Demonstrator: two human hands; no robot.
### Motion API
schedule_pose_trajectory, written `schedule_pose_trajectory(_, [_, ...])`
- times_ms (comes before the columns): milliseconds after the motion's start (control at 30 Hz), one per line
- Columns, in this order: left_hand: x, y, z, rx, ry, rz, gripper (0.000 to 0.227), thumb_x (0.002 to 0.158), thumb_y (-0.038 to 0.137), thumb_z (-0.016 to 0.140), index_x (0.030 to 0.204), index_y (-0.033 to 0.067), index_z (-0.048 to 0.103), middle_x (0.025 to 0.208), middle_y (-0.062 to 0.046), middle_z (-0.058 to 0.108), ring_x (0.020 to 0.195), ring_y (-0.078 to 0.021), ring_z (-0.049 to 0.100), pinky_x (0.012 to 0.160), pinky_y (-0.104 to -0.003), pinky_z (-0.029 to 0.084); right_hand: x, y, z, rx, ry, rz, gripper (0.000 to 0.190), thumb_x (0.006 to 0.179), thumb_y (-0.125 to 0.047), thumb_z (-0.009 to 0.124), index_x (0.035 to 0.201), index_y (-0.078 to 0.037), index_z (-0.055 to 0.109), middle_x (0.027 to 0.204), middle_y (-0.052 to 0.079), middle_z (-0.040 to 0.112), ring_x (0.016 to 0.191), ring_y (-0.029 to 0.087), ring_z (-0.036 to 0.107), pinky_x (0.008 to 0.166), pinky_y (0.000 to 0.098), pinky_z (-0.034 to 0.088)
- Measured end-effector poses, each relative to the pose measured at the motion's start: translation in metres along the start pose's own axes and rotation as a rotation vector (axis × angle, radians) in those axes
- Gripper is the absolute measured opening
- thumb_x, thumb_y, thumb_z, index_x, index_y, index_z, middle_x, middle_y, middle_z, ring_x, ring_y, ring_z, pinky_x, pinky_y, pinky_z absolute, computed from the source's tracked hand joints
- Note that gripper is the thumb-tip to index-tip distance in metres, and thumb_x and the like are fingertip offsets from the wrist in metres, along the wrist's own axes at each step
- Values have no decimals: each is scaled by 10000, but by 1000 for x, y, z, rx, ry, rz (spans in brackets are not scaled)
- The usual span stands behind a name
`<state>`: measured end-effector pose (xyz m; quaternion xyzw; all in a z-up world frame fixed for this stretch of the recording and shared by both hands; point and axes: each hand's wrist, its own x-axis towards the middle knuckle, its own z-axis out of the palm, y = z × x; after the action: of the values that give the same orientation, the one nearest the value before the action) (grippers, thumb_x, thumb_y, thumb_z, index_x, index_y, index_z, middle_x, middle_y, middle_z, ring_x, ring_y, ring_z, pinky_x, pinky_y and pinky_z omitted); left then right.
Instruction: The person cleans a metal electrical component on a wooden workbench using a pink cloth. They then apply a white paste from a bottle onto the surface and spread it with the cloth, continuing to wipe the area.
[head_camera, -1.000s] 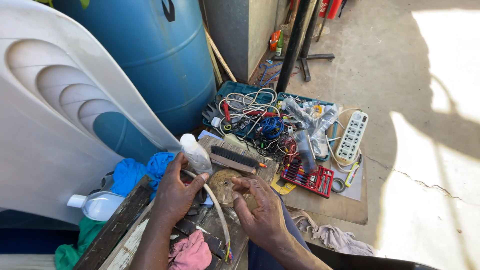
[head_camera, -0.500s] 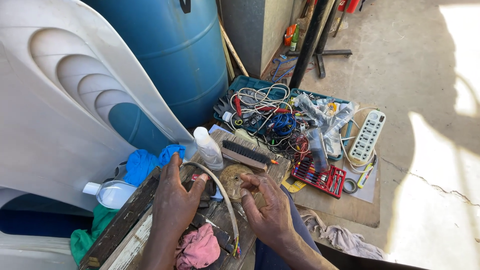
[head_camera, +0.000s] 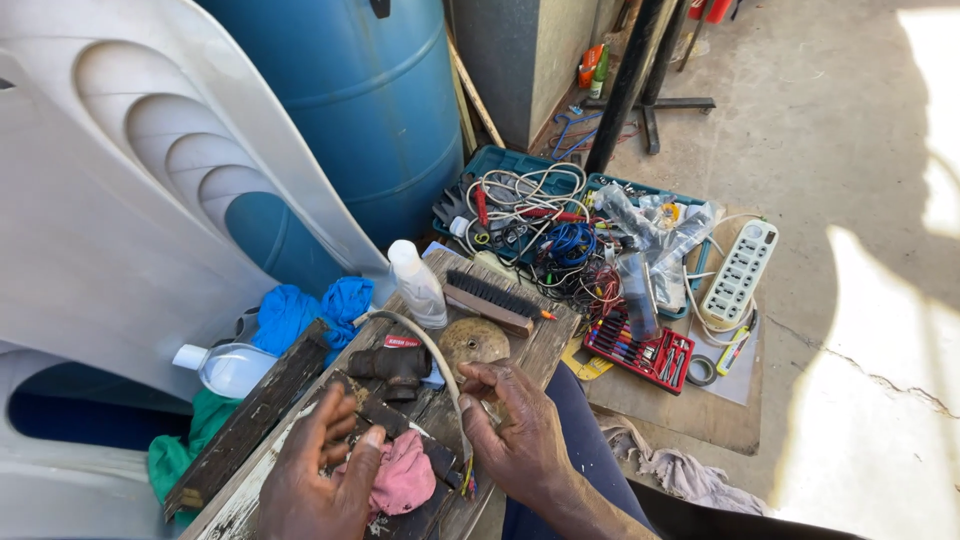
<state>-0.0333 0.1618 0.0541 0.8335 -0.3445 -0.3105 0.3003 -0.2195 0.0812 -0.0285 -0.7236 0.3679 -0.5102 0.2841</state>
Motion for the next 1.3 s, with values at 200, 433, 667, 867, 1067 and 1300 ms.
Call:
schedule_pose_trajectory(200, [28,-92,0,-191,-311,-171,972,859,252,814,1691,286,312,1665,-22,557,1488,-262,623,1212,-499,562,-9,-11,5,37,-86,25,312,994,-163,658,1290,-83,712,1001,41,746,924,209,751,845,388,599])
schedule_pose_trajectory(433, [-19,-67,5,-145,-119,-85,853,826,389,777,1616,323,462,1565,44,643,1440,-207,658,1176,-441,666,-12,-14,11,4,-94,-30,294,984,-152,654,1267,-105,714,1018,28,753,929,203,758,871,363,582])
schedule_pose_trajectory(667, [33,-142,46,218,74,365,799,689,459,866,1451,302,682,1376,48,729,1156,-169,753,917,-353,657,-12,-14,3,-14,-122,33,292,991,-219,661,1257,-122,732,1028,41,762,951,242,766,850,406,591])
schedule_pose_trajectory(867, [53,-160,54,385,-76,367,654,771,513,775,1418,455,697,1342,102,692,1195,-190,726,946,-421,635,-9,-12,1,-15,-97,-18,280,994,-195,660,1256,-114,718,1011,37,758,939,232,736,849,395,571])
schedule_pose_trajectory(1067, [41,-175,56,311,-28,390,586,777,530,785,1352,419,753,1347,103,702,1141,-155,745,927,-350,640,-8,-22,2,35,-137,-62,272,982,-182,676,1235,-91,712,960,42,745,879,220,736,793,381,578])
schedule_pose_trajectory(1300, [-10,-189,68,101,225,700,590,830,228,749,1418,234,710,1501,10,691,1364,-132,671,1114,-305,532,-11,-58,-4,242,-370,-171,302,1035,-260,640,1264,-90,738,1185,83,784,975,277,759,876,413,595])
